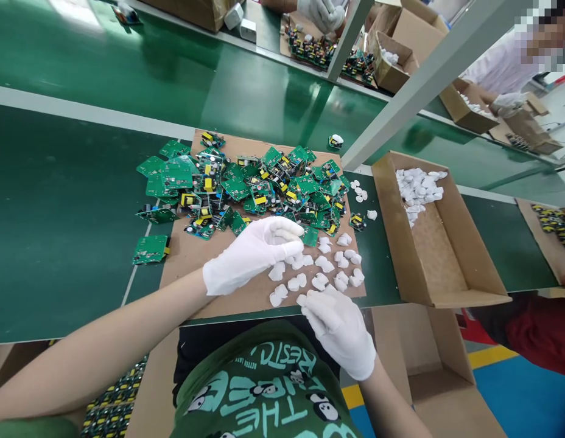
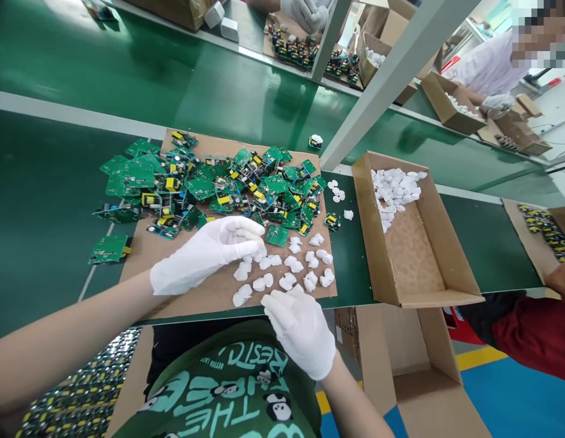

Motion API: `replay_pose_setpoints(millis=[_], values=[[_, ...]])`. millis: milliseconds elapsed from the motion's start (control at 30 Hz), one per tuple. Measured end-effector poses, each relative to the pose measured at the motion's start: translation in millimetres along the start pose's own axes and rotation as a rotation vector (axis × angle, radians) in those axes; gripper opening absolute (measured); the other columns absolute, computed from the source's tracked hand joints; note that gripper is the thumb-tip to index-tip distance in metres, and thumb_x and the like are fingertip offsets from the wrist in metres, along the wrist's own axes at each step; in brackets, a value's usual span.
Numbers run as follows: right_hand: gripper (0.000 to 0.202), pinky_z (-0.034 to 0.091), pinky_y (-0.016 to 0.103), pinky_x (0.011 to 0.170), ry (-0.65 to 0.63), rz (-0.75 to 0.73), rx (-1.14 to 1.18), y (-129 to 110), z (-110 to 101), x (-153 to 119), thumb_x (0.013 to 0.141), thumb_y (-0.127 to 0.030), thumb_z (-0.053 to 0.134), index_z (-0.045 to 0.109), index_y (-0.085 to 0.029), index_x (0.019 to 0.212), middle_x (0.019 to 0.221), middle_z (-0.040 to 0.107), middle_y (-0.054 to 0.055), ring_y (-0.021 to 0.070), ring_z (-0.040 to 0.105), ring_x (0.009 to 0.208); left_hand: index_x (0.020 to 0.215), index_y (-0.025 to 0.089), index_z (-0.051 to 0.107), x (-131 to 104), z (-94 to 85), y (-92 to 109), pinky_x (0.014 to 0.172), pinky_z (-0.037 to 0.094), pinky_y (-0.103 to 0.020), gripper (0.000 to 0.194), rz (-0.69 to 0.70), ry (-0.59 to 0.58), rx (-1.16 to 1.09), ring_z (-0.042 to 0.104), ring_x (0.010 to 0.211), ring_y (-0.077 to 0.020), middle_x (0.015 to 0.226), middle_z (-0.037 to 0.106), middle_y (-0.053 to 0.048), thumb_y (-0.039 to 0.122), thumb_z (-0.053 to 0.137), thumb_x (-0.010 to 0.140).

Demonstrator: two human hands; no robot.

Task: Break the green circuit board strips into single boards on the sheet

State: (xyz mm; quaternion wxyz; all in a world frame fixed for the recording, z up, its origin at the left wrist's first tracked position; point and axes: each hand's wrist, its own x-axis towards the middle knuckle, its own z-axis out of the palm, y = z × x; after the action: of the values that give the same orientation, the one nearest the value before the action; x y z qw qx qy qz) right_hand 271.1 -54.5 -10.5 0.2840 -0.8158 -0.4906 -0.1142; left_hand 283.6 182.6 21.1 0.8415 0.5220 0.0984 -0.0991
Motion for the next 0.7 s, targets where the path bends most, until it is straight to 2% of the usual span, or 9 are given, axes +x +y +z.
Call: replay_pose_setpoints(millis=[133,300,433,533,600,700], values=[[0.036,0.055,0.033,0.073,0.091,-0.082,-0.178,4.8,9.3,-2.3,0.081,-0.001,0.067,0.063,-0.02,0.11,0.094,0.075,0.004,0.0199,0.065,0.088,0.098,0.013,0.063,1.3,-1.4,-2.6,0.057,0.051,-0.023,0.035,-0.007,-0.017,0.002,0.063,0.062,-0.0115,0.079,0.068,-0.003,0.03,0.08,0.073],[0.024,0.053,0.033,0.077,0.096,-0.062,-0.22,4.5,1.3,4.5,0.081,-0.011,0.073,0.066,-0.022,0.101,0.095,0.074,0.003,0.0185,0.063,0.088,0.095,0.014,0.067,3.4,-4.8,-5.6,0.073,0.055,-0.026,0.025,0.021,-0.051,-0.003,0.067,0.081,-0.0151,0.093,0.071,-0.007,0.028,0.077,0.077],[0.027,0.053,0.035,0.077,0.124,-0.021,-0.167,4.0,-7.4,11.0,0.085,-0.014,0.065,0.063,-0.024,0.11,0.099,0.07,0.005,0.0189,0.063,0.088,0.099,0.013,0.071,3.7,-5.9,-3.5,0.082,0.056,-0.032,0.026,-0.016,-0.089,0.007,0.068,0.093,-0.0211,0.1,0.072,-0.011,0.033,0.072,0.082],[0.032,0.053,0.039,0.084,0.237,0.119,-0.145,1.2,-6.6,24.3,0.088,-0.018,0.063,0.058,-0.026,0.119,0.107,0.067,0.006,0.021,0.062,0.096,0.103,0.012,0.07,1.9,-4.9,-1.8,0.086,0.056,-0.035,0.028,-0.037,-0.148,0.017,0.067,0.102,-0.0254,0.109,0.071,-0.013,0.032,0.069,0.084],[0.036,0.051,0.043,0.089,0.295,0.22,-0.133,-2.3,-1.6,37.6,0.089,-0.023,0.064,0.055,-0.025,0.124,0.111,0.066,0.008,0.0231,0.061,0.101,0.107,0.013,0.068,-0.4,-3.8,-2.1,0.081,0.056,-0.031,0.029,-0.033,-0.198,0.042,0.068,0.097,-0.0233,0.108,0.071,-0.012,0.031,0.068,0.085],[0.038,0.051,0.043,0.088,0.338,0.267,-0.101,-6.3,8.4,56.4,0.088,-0.02,0.065,0.054,-0.023,0.124,0.106,0.067,0.008,0.0228,0.06,0.096,0.12,0.017,0.061,-4.8,-2.7,-3.4,0.063,0.054,-0.027,0.036,-0.07,-0.3,0.058,0.067,0.069,-0.0157,0.095,0.071,-0.008,0.035,0.063,0.089]])
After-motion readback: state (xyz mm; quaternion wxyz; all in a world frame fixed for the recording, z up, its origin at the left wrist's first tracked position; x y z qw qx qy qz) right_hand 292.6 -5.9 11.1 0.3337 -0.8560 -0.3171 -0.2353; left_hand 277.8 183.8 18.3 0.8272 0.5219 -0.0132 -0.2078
